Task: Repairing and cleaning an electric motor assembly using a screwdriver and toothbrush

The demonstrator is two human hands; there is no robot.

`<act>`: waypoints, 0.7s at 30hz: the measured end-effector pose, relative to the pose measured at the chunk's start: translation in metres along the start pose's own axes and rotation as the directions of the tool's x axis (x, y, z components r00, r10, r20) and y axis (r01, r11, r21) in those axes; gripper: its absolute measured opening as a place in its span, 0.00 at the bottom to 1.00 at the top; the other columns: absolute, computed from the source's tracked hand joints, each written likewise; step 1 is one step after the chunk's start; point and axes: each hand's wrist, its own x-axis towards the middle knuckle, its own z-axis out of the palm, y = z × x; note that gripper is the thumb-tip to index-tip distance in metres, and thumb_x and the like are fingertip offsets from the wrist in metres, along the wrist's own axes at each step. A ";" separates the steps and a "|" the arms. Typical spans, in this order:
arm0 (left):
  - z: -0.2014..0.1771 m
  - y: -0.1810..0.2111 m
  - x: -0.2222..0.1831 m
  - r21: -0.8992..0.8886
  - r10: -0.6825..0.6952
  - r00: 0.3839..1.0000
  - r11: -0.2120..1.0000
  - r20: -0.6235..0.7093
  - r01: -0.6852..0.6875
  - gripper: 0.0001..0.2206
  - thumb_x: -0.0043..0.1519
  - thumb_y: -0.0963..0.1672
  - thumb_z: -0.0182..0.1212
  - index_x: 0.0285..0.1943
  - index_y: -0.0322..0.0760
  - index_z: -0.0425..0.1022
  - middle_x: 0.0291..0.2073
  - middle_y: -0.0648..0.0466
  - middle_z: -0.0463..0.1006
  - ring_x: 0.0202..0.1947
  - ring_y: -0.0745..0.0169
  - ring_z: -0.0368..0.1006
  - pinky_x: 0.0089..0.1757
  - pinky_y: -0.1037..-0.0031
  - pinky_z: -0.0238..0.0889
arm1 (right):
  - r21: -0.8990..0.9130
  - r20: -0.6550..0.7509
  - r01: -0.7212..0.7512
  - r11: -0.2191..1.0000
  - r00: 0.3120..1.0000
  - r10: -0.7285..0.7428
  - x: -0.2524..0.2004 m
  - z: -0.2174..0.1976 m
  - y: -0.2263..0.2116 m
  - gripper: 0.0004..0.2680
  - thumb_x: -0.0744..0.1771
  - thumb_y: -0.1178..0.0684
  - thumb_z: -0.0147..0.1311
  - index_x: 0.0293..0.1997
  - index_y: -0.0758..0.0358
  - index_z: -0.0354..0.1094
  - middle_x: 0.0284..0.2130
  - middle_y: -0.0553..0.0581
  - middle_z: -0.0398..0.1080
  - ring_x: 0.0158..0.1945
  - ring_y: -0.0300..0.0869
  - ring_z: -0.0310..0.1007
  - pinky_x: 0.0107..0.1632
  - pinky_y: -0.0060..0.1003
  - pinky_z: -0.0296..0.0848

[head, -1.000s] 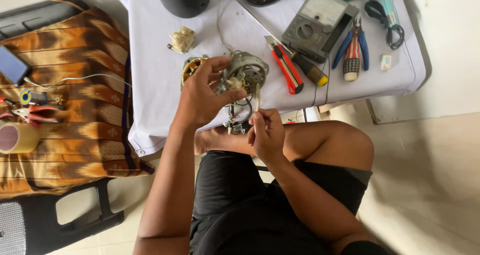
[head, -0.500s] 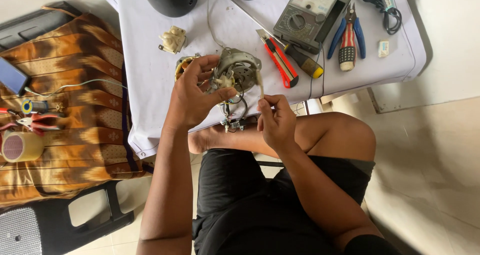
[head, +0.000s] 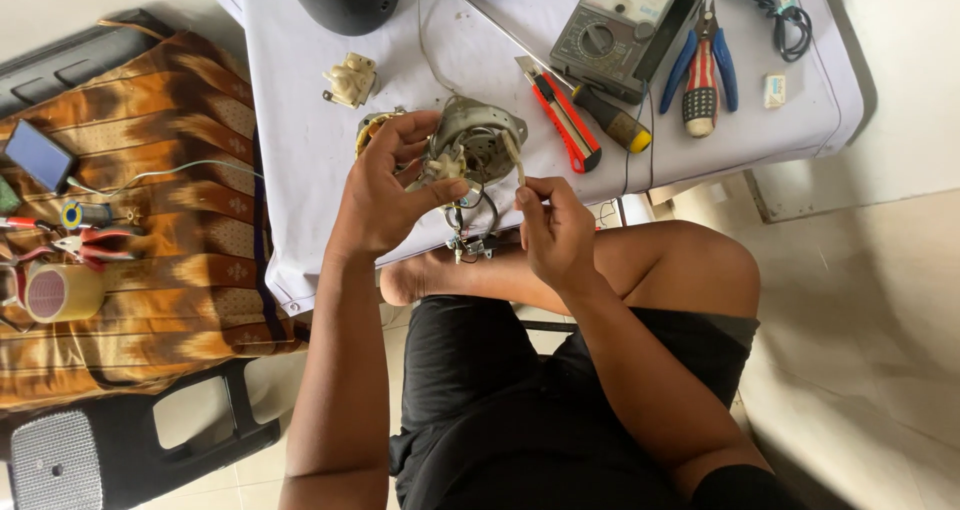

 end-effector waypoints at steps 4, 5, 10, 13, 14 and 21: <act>-0.002 -0.004 0.002 -0.038 -0.004 1.000 0.999 0.022 0.004 0.36 0.51 0.44 0.83 0.68 0.34 0.69 0.58 0.36 0.75 0.62 0.32 0.70 0.58 0.40 0.59 | 0.083 -0.029 -0.098 0.992 0.995 0.100 0.001 -0.002 0.009 0.07 0.73 0.59 0.47 0.47 0.76 0.66 0.27 0.64 0.71 0.13 0.39 0.65 0.16 0.30 0.63; -0.003 -0.005 0.001 -0.037 -0.004 1.000 0.999 0.018 0.005 0.36 0.51 0.44 0.83 0.68 0.34 0.69 0.58 0.36 0.75 0.62 0.32 0.70 0.58 0.40 0.59 | 0.084 -0.025 -0.097 0.992 0.995 0.100 0.000 -0.001 0.005 0.07 0.73 0.59 0.47 0.47 0.76 0.66 0.27 0.64 0.71 0.13 0.39 0.65 0.16 0.30 0.63; -0.006 -0.008 0.000 -0.077 -0.031 0.999 0.996 0.036 0.034 0.37 0.50 0.44 0.82 0.68 0.35 0.68 0.59 0.39 0.75 0.62 0.41 0.71 0.59 0.42 0.58 | 0.226 0.023 -0.246 0.943 0.969 0.247 0.002 -0.003 0.005 0.08 0.73 0.57 0.45 0.46 0.74 0.67 0.25 0.61 0.70 0.12 0.36 0.62 0.14 0.28 0.62; -0.005 -0.008 0.001 -0.057 -0.041 0.999 0.997 0.032 0.043 0.37 0.50 0.44 0.83 0.69 0.36 0.68 0.59 0.39 0.75 0.62 0.39 0.71 0.59 0.45 0.60 | 0.198 0.025 -0.299 0.934 0.954 0.300 0.003 -0.004 0.000 0.08 0.73 0.56 0.46 0.46 0.73 0.68 0.25 0.62 0.71 0.12 0.37 0.63 0.14 0.29 0.62; -0.005 -0.009 0.001 -0.061 -0.039 0.999 0.997 0.033 0.041 0.37 0.50 0.44 0.83 0.69 0.36 0.68 0.59 0.39 0.75 0.62 0.39 0.71 0.59 0.45 0.60 | 0.195 0.023 -0.296 0.935 0.954 0.298 0.002 -0.003 0.001 0.08 0.73 0.56 0.46 0.46 0.73 0.68 0.25 0.62 0.71 0.12 0.37 0.63 0.14 0.29 0.62; 0.000 -0.008 0.001 -0.033 -0.051 0.996 0.998 0.073 0.054 0.37 0.50 0.43 0.80 0.69 0.32 0.66 0.60 0.36 0.72 0.61 0.39 0.69 0.58 0.50 0.61 | -0.087 -0.140 -0.172 0.981 0.977 0.159 0.000 -0.031 -0.002 0.05 0.70 0.58 0.54 0.45 0.72 0.70 0.26 0.64 0.73 0.12 0.41 0.68 0.16 0.33 0.66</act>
